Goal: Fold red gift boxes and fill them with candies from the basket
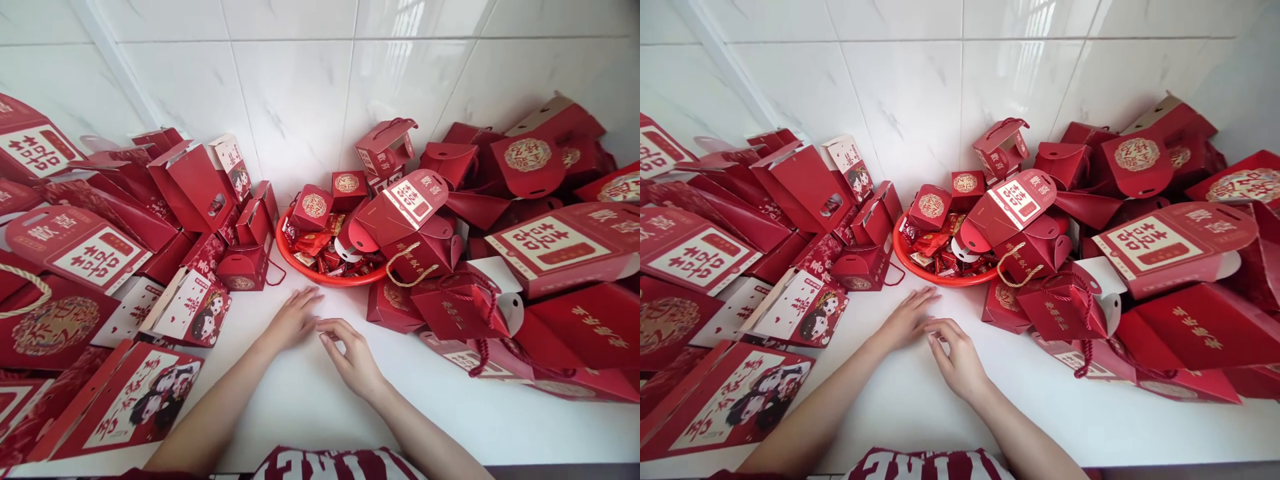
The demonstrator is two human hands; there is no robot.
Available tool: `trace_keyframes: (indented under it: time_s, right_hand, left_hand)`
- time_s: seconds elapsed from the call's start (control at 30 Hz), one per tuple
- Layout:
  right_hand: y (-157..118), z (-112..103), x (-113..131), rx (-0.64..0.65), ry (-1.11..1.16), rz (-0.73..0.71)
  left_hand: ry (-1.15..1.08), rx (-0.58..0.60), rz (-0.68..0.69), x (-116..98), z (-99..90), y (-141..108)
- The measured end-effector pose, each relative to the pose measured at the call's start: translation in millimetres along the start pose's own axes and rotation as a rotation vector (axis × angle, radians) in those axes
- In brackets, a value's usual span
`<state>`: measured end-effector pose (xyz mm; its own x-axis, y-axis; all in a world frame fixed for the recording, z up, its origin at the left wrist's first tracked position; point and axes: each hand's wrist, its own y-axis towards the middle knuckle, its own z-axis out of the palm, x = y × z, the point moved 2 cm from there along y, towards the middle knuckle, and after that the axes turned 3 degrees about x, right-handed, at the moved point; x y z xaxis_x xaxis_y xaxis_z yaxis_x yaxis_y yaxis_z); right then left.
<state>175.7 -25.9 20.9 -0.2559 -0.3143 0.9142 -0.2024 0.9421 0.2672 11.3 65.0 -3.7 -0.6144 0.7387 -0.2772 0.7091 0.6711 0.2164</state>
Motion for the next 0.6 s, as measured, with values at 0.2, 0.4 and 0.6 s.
trace_keyframes:
  time_s: [0.2, 0.4, 0.6]
  right_hand:
    - [-5.2, -27.7, 23.2, -0.118, -0.214, -0.129]
    - [-35.7, -89.3, 53.8, -0.411, -0.565, -0.277]
    - [-81.0, -180.8, 58.5, -1.045, -1.003, -0.25]
  left_hand:
    - [-0.041, 0.128, -0.047, 8.8, -5.6, -1.9]
    - [-0.057, 0.171, -0.064, 12.0, -5.0, 1.0]
    - [-0.025, 0.191, -0.073, 13.8, -3.7, 3.0]
